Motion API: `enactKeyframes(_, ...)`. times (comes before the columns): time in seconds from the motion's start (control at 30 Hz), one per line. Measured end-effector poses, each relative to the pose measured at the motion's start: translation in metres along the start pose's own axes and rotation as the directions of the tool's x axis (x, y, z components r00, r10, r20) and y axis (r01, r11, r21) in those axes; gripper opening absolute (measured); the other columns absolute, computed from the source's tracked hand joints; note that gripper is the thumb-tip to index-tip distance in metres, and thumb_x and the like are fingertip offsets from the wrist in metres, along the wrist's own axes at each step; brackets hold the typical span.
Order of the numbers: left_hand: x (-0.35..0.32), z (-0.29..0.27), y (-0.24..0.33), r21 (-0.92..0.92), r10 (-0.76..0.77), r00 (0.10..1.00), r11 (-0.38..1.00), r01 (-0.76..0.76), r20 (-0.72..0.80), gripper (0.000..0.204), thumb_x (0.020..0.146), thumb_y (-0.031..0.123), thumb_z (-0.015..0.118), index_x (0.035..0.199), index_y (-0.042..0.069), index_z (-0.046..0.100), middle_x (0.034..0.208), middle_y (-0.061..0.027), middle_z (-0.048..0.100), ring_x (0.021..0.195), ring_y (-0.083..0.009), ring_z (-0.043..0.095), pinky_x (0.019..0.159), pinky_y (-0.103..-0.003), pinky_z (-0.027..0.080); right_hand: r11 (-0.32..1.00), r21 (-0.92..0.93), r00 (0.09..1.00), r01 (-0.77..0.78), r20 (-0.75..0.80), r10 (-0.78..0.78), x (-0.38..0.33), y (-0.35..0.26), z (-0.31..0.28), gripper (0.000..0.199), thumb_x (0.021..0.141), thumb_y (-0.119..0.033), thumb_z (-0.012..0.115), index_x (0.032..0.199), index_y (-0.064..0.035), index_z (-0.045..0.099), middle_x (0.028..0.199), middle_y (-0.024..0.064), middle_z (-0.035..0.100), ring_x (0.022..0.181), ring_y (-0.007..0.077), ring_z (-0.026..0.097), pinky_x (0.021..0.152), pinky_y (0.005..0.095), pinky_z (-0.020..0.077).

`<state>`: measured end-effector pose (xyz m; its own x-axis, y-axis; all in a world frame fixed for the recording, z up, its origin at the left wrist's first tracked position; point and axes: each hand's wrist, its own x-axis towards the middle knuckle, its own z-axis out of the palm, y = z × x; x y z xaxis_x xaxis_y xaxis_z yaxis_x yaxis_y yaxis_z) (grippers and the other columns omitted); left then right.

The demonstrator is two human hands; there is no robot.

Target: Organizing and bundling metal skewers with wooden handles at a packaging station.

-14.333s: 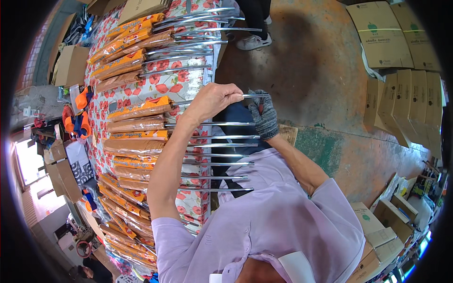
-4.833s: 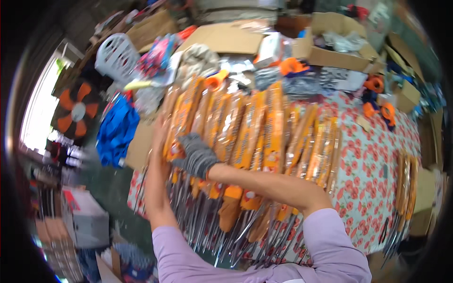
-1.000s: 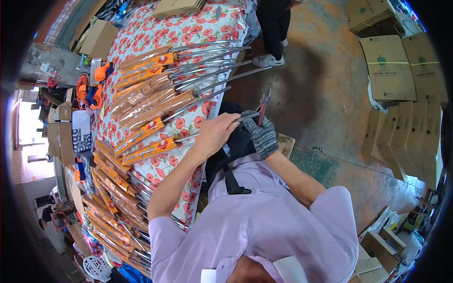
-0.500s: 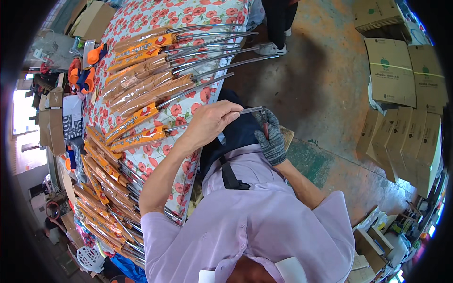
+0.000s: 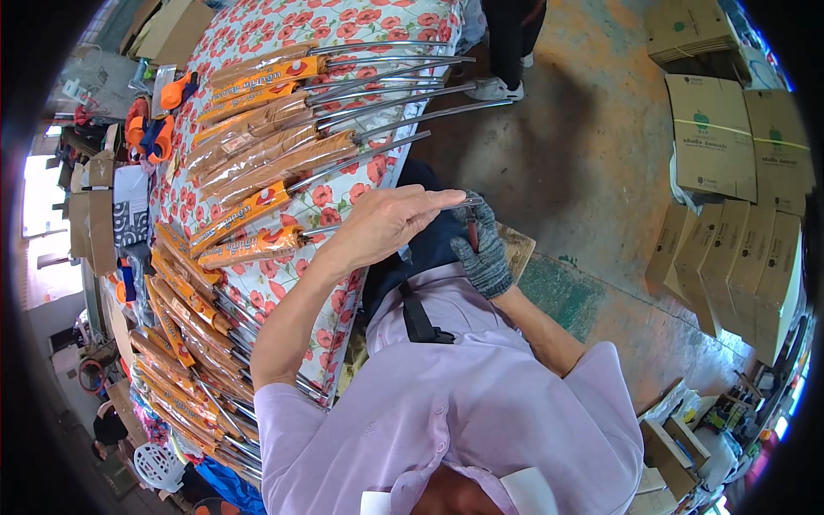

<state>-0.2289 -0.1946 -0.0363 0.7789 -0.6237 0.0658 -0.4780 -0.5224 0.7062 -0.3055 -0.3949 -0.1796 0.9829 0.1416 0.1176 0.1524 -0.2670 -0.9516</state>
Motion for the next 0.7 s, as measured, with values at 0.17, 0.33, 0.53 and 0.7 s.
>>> enactKeyframes(0.17,-0.001,0.002,-0.001,0.047,0.025,1.000,0.999,-0.025,0.005,0.047,0.092,0.004,0.068,0.134,0.022,0.066,0.070,-0.0064,0.054,0.063,-0.0231,0.056,0.060,-0.035,0.047,1.000,-0.004,1.000,-0.028,-0.002,0.028,-0.002,-0.006,0.002,0.079,0.087,-0.009,0.071,0.154,-0.0019,0.030,0.153,0.0186,0.042,0.140,0.0327,0.045,0.114,0.0361,0.0387)
enactKeyframes(0.33,-0.003,0.004,-0.002,0.058,0.040,0.999,0.998,-0.040,-0.014,0.043,0.091,0.005,0.069,0.132,0.020,0.067,0.075,-0.0064,0.059,0.066,-0.0240,0.060,0.061,-0.035,0.049,0.999,0.032,1.000,-0.012,0.017,0.011,0.001,-0.005,-0.001,0.078,0.086,-0.010,0.072,0.152,-0.0011,0.033,0.150,0.0197,0.045,0.138,0.0345,0.046,0.113,0.0375,0.0389)
enactKeyframes(0.53,-0.007,0.013,-0.007,0.021,0.041,0.995,0.999,-0.040,-0.089,0.038,0.091,0.007,0.070,0.127,0.017,0.069,0.086,-0.0072,0.067,0.073,-0.0257,0.066,0.064,-0.036,0.052,0.984,-0.152,0.995,0.094,-0.001,-0.095,0.002,-0.002,-0.005,0.065,0.086,-0.017,0.074,0.142,0.0006,0.046,0.143,0.0217,0.048,0.132,0.0391,0.049,0.112,0.0413,0.0398)
enactKeyframes(0.7,-0.008,0.012,-0.006,0.050,0.022,0.998,0.999,-0.019,-0.061,0.035,0.091,0.009,0.070,0.125,0.016,0.069,0.089,-0.0076,0.068,0.076,-0.0267,0.067,0.065,-0.037,0.053,0.947,-0.274,0.985,0.170,0.009,-0.174,0.004,0.004,-0.009,0.055,0.086,-0.023,0.073,0.132,0.0012,0.055,0.137,0.0230,0.052,0.125,0.0414,0.052,0.108,0.0442,0.0430)
